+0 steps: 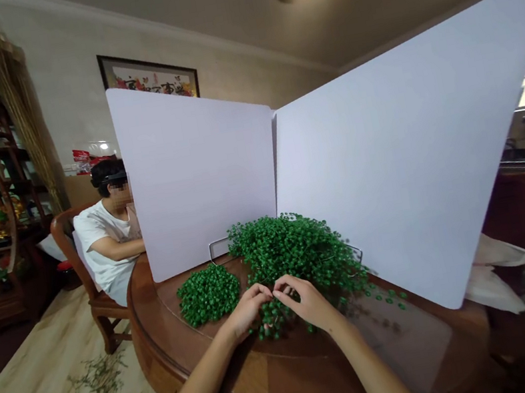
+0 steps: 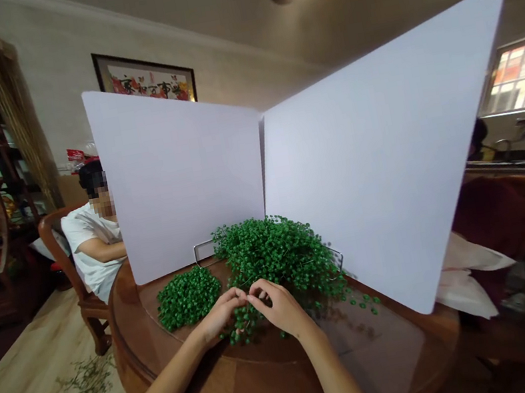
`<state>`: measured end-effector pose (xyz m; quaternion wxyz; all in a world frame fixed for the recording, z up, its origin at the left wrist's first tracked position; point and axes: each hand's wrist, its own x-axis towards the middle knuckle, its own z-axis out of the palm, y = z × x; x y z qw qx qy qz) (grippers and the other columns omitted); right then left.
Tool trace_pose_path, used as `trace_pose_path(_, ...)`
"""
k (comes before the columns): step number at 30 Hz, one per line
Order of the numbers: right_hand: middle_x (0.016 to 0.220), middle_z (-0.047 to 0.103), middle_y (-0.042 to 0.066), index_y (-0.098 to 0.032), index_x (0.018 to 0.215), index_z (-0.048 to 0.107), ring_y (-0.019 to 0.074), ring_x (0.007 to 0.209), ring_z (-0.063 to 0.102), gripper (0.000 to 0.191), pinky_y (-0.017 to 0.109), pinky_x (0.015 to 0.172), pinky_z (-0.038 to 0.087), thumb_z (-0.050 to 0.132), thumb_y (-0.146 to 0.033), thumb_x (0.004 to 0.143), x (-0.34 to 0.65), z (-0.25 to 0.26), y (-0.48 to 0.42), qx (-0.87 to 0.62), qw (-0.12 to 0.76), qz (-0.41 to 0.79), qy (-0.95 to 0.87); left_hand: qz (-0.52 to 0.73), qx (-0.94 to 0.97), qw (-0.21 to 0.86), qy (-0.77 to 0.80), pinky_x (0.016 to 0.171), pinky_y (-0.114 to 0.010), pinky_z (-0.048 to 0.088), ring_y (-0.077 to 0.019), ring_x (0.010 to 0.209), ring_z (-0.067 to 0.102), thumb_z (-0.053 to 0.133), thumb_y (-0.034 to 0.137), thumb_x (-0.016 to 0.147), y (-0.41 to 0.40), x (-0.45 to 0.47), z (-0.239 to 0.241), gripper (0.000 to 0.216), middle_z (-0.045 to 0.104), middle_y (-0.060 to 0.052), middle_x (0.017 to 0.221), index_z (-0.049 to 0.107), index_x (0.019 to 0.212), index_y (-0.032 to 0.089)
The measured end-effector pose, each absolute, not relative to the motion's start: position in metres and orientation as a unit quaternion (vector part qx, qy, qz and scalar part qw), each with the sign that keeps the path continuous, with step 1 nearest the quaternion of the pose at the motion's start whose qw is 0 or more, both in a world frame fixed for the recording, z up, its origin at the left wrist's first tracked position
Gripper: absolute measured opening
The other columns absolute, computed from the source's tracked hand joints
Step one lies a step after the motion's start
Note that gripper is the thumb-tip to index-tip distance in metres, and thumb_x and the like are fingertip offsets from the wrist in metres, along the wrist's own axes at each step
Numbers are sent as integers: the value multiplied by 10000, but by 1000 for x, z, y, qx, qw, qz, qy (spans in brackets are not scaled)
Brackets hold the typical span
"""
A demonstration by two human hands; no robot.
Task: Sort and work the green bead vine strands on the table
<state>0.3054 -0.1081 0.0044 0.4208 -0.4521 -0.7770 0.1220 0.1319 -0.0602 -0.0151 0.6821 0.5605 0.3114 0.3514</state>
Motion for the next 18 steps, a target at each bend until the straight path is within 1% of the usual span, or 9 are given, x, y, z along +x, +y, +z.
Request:
trace_pose_path(2,851,635,14,-203,945,609,155,758,584,243,259,721,462,456,-392,949,305,2,-110,-454,412,119,-781,344,582,662,324,440,-152,365,-81,539,481,660,505,738,-63,129,-12,355,491,49,711,533,856,196)
trace_pose_path(4,845,632,12,-206,939,608,161,766,588,274,262,726,461,424,-408,962,304,1,-112,-462,410,110,-779,335,602,656,307,471,-151,361,-72,574,461,674,563,730,-67,127,-9,424,499,40,746,562,881,182)
trace_pose_path(5,836,632,12,-206,917,606,164,769,592,293,265,730,460,405,-413,970,305,0,-112,-469,412,105,-774,328,613,657,292,483,-154,357,-70,585,449,705,551,712,-69,126,-7,438,500,38,751,575,894,175)
trace_pose_path(8,767,628,9,-202,806,591,166,745,606,376,263,737,451,345,-414,995,309,-2,-113,-489,422,99,-757,312,633,665,243,508,-171,345,-75,597,438,806,440,644,-70,124,-7,444,500,39,720,604,915,151)
trace_pose_path(10,710,616,3,-202,760,578,163,709,609,422,256,731,443,313,-421,1005,312,-4,-111,-501,428,104,-745,309,642,667,218,546,-184,353,-81,615,466,814,396,648,-67,124,-10,418,531,29,709,621,912,136)
trace_pose_path(14,663,588,4,-210,723,557,168,665,594,460,255,712,435,304,-478,998,316,-10,-107,-514,436,102,-731,349,671,620,207,674,-222,401,-108,694,550,776,390,706,-56,125,-18,355,631,-21,770,644,898,122)
trace_pose_path(18,672,577,10,-218,710,554,174,669,567,456,259,688,426,345,-524,976,316,-15,-105,-507,427,86,-744,425,682,549,230,752,-253,427,-139,759,588,773,404,701,-46,123,-21,335,655,-36,788,657,842,123)
